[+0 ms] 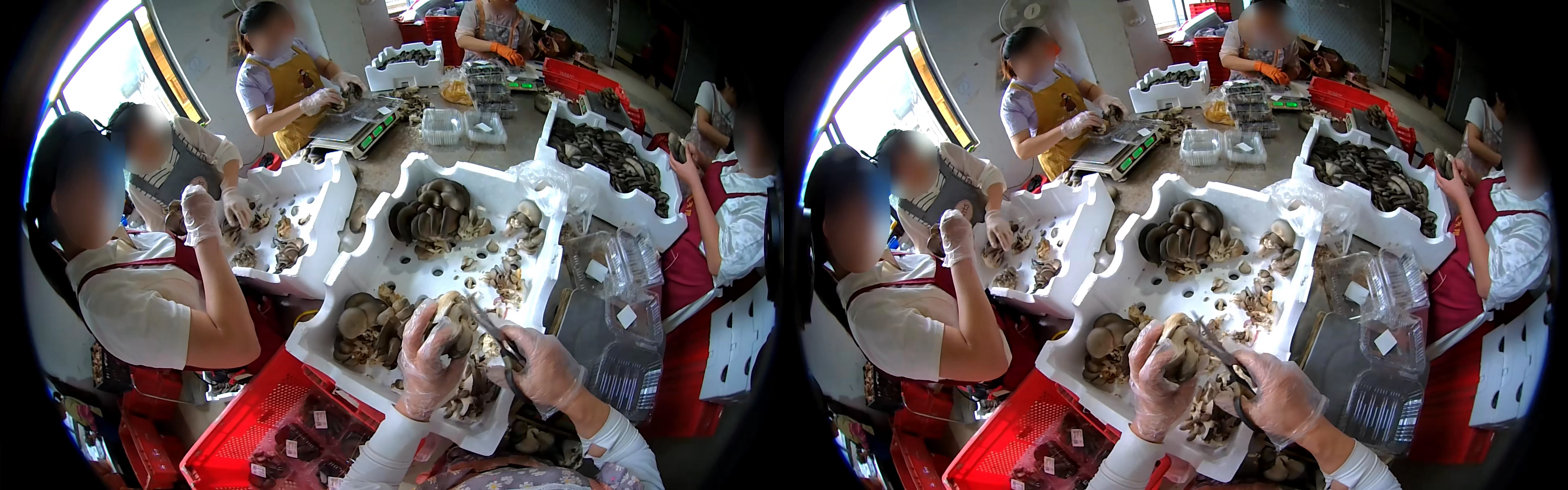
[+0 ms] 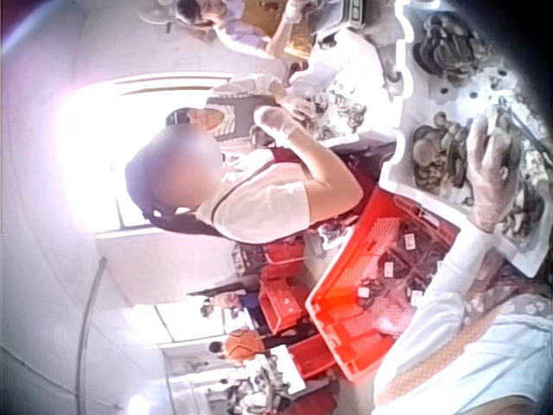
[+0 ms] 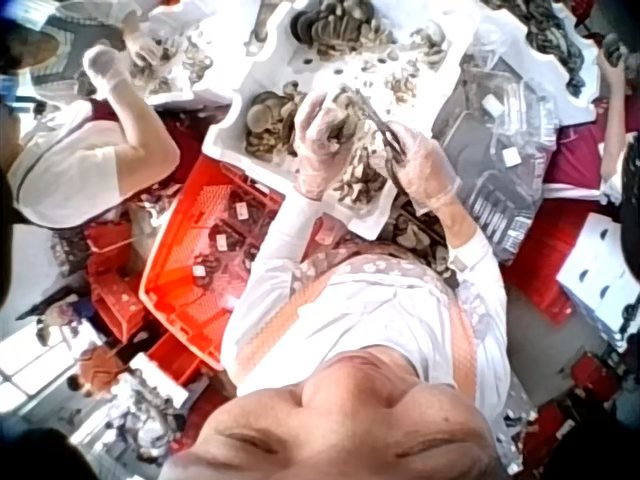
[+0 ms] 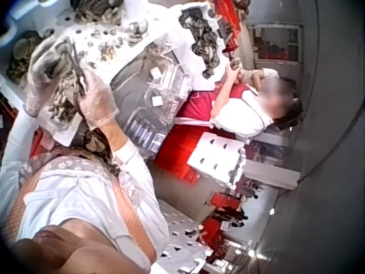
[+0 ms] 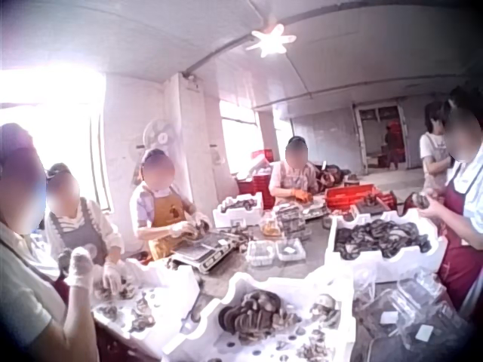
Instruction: The person trims the stems of oyster mushrooms using scissors, places them into clear plastic containers, weighs them on a digital scale, and then puts the containers into a red basket. The process is repeated continuously.
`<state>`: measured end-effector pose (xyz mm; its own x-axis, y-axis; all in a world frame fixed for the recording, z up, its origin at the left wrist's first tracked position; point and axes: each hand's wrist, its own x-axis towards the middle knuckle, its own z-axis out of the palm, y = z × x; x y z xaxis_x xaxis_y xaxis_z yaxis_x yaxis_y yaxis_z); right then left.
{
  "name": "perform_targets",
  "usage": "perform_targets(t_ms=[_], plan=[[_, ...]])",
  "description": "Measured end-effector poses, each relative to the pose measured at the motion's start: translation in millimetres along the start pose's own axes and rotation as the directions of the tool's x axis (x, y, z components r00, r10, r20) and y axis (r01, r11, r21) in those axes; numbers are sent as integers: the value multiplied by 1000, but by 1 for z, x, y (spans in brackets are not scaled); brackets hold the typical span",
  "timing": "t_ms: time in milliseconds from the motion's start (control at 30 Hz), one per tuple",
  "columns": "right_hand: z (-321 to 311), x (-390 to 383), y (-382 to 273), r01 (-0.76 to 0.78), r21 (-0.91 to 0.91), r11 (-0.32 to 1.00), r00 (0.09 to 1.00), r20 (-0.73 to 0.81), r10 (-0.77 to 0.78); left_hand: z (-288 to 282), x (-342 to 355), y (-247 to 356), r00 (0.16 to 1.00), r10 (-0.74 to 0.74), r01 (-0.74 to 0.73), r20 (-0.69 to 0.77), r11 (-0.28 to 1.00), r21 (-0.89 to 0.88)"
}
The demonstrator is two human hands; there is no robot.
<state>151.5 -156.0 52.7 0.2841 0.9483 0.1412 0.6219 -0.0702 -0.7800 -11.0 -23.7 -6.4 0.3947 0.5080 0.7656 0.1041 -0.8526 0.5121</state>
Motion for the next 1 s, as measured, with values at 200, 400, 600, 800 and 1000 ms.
perform_targets(t_ms=[200,400,600,800,1000], plan=[[13,-4,15,-56,205,977,998,3,56,1,2,3,998,-64,64,-1,997,-46],[-3,3,35,29,9,1000,998,-60,-29,-5,13,1,574,-702,537,422,-66,-841],[-5,7,6,102,-151,983,995,16,-101,-6,8,-3,598,-669,536,442,-76,-841],[16,1,11,18,2,1000,999,-47,-18,-5,11,-2,598,-698,600,393,66,-797],[4,1,26,-127,26,992,988,-87,129,-1,8,-18,432,-696,485,574,-357,-798]])
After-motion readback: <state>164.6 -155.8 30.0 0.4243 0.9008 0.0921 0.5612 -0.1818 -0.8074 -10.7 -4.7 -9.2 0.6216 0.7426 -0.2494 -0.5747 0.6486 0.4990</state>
